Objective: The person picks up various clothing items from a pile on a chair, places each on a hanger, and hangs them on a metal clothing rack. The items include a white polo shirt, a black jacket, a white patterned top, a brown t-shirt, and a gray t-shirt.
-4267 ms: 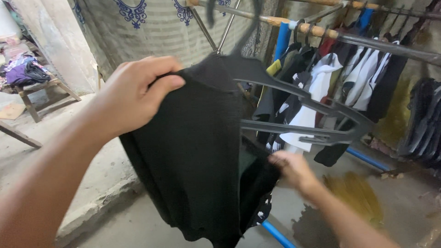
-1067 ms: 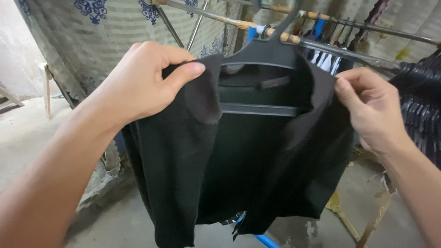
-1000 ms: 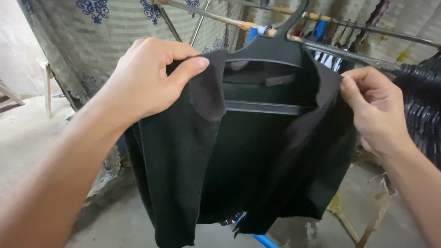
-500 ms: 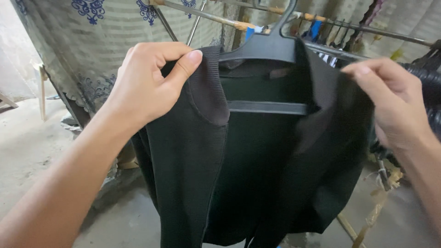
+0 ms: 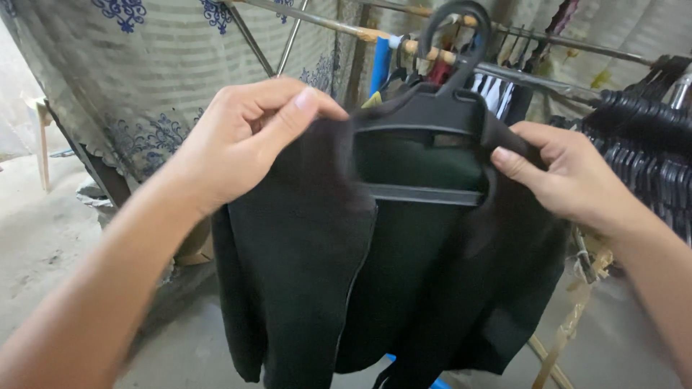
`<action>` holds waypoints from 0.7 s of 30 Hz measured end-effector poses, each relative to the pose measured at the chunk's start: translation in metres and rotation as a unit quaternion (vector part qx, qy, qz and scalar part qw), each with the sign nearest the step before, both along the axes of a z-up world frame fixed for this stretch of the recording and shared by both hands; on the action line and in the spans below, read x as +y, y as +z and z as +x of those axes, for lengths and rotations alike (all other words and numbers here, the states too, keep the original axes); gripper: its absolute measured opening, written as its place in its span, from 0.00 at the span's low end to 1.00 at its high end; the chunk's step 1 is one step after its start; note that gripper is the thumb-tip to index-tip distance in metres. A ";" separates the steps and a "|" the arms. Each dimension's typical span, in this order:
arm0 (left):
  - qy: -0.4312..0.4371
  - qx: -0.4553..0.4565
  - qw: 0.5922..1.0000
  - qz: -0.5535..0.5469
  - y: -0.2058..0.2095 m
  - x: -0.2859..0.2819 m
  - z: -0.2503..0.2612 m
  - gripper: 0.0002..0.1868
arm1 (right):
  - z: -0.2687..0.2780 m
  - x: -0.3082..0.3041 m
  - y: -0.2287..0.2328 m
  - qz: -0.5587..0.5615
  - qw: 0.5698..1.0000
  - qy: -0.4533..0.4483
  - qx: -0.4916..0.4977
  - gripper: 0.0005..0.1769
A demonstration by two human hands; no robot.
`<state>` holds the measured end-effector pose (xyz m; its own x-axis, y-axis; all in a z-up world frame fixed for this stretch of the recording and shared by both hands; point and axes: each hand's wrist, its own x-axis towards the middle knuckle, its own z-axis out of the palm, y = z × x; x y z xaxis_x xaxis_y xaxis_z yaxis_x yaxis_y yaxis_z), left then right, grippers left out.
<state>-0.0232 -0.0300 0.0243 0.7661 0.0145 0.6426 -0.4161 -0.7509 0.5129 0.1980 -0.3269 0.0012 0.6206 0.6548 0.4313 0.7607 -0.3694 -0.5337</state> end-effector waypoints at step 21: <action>0.157 0.029 0.987 0.030 -0.007 -0.003 0.018 0.08 | -0.080 0.027 0.058 -0.038 0.975 -0.169 0.139 0.25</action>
<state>-0.0055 -0.0332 0.0177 0.7651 0.2206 0.6050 -0.1292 -0.8678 0.4798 0.1185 -0.3001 0.0594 0.8923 0.4162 0.1749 0.4191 -0.6200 -0.6633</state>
